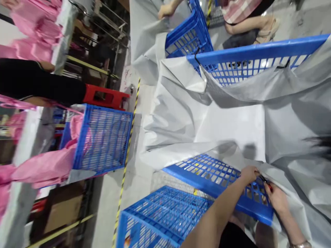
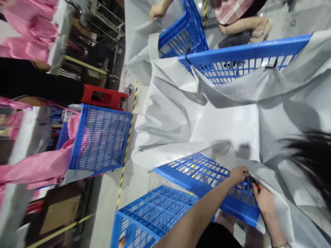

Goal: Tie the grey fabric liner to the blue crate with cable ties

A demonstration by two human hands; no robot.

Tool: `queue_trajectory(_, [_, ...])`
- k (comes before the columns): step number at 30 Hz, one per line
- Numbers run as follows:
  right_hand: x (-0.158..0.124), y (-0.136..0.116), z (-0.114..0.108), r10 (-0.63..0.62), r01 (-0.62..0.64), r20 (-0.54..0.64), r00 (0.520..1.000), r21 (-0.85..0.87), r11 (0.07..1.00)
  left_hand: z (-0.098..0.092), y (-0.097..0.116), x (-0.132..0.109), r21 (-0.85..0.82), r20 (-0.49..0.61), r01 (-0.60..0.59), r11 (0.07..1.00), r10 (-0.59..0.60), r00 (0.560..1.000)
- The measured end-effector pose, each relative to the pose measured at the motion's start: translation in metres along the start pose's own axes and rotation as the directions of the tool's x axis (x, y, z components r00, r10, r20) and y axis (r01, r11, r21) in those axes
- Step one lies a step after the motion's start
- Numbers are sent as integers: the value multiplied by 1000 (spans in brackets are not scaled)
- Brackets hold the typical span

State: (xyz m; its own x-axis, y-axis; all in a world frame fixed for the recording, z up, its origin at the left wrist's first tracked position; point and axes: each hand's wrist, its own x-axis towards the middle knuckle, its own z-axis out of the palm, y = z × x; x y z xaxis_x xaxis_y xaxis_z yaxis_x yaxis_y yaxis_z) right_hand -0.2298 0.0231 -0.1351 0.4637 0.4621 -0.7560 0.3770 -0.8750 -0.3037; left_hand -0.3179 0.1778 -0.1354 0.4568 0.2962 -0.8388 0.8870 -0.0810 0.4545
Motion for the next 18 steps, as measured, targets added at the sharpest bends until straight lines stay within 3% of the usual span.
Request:
queue_trajectory(6, [-3,-21,-2,-12,18,-33,999,184,983,3,-12,8,98,-46,-62,993,67,997])
queue_trajectory(18, [-6,-38,9,49,-40,-78,996,122,992,11,-22,7,169,-78,-48,985,62,995])
